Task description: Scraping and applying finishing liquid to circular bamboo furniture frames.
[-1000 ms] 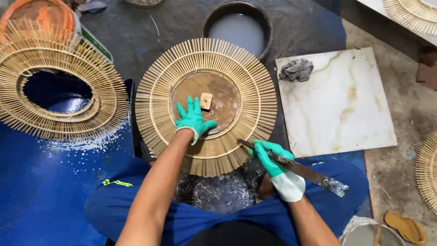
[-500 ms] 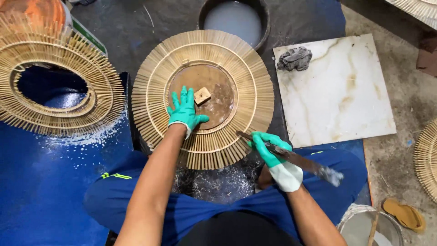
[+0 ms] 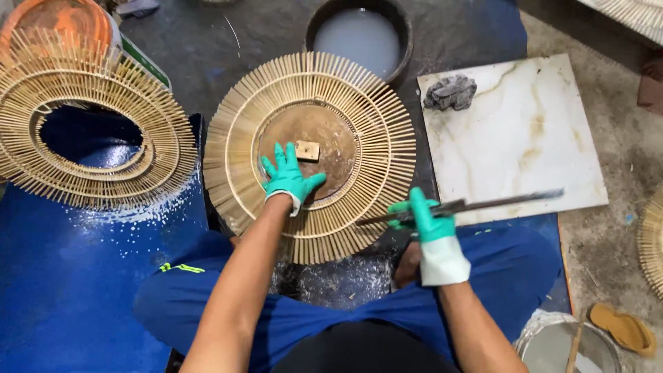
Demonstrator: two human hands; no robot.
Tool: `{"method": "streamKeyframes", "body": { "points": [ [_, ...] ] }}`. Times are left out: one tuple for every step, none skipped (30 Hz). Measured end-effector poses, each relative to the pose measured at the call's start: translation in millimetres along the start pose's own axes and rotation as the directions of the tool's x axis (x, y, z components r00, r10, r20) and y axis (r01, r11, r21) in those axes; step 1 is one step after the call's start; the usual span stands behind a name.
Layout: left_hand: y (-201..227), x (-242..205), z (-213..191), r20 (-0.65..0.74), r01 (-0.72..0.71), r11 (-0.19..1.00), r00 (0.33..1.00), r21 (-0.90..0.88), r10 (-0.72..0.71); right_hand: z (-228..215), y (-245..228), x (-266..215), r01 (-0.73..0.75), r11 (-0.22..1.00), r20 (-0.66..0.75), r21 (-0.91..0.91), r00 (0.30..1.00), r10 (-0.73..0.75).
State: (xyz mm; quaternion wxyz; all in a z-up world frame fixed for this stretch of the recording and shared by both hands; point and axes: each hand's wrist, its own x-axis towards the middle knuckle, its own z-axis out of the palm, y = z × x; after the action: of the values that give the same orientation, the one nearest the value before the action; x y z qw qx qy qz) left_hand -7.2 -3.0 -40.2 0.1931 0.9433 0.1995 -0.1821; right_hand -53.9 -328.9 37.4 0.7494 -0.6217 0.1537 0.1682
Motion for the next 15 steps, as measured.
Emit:
{"method": "streamKeyframes", "body": {
  "points": [
    [5.0,-8.6,-6.6,0.008,-0.001,1.000,1.000,0.002,0.001,-2.1,-7.6,-3.8,-0.006,1.000,-0.005,0.000,1.000,0.006],
    [9.8,-17.0,-13.5,-0.003,0.020,0.999,1.000,-0.037,-0.020,-3.7,-15.2,-7.4,-0.014,0.999,-0.041,-0.031,0.999,0.013],
    [15.7,-22.5,-22.5,-0.019,0.041,0.996,0.999,-0.080,-0.042,-4.4,-25.4,-7.6,-0.018,0.998,-0.073,-0.065,0.997,0.014],
    [13.0,-16.7,-24.0,-0.017,0.041,0.996,0.999,-0.082,-0.042,-13.1,-25.1,-7.9,-0.019,0.998,-0.075,-0.067,0.997,0.014],
    [8.5,-13.9,-24.7,0.014,0.022,0.998,1.000,-0.061,-0.021,-22.1,-23.7,-9.4,-0.101,0.991,-0.110,-0.086,0.990,0.092],
    [4.2,-11.4,-25.6,0.045,0.002,0.999,0.999,-0.040,-0.001,-31.2,-22.6,-11.0,-0.184,0.978,-0.145,-0.103,0.975,0.168],
    [6.0,-9.3,-29.0,0.041,0.001,0.999,0.999,-0.035,0.000,-42.9,-13.5,-5.7,-0.181,0.979,-0.143,-0.097,0.976,0.167],
    [8.1,-6.9,-32.4,0.066,0.026,1.000,0.997,-0.001,-0.026,-54.7,-4.4,0.1,-0.076,0.996,0.056,0.050,0.996,0.073],
    [11.8,-7.7,-30.7,0.101,0.046,0.998,0.994,0.033,-0.049,-70.4,6.3,0.4,-0.003,0.978,0.226,0.210,0.973,-0.046],
    [15.0,-13.0,-34.0,0.108,0.041,0.998,0.993,0.038,-0.045,-50.6,-15.9,-12.9,-0.005,0.977,0.218,0.213,0.975,-0.043],
    [19.9,-16.4,-38.0,0.103,0.077,0.997,0.992,0.001,-0.076,-31.1,-41.1,-22.6,-0.040,0.998,0.090,0.044,0.995,0.035],
    [24.4,-19.5,-42.2,0.100,0.112,0.993,0.989,-0.036,-0.108,-10.9,-66.2,-31.9,-0.096,0.988,-0.053,-0.119,0.995,0.090],
    [21.2,-16.3,-40.6,0.102,0.112,0.993,0.989,-0.041,-0.107,-10.7,-67.6,-29.9,-0.096,0.988,-0.054,-0.125,0.995,0.089],
    [17.6,-12.9,-38.6,0.086,0.082,0.996,0.993,-0.032,-0.079,-10.2,-68.4,-27.9,-0.091,0.984,-0.090,-0.151,0.993,0.077],
    [10.2,-12.9,-35.4,0.075,0.058,0.998,0.996,-0.017,-0.056,-8.6,-66.4,-28.6,-0.095,0.980,-0.125,-0.175,0.989,0.074]
  ]
}}
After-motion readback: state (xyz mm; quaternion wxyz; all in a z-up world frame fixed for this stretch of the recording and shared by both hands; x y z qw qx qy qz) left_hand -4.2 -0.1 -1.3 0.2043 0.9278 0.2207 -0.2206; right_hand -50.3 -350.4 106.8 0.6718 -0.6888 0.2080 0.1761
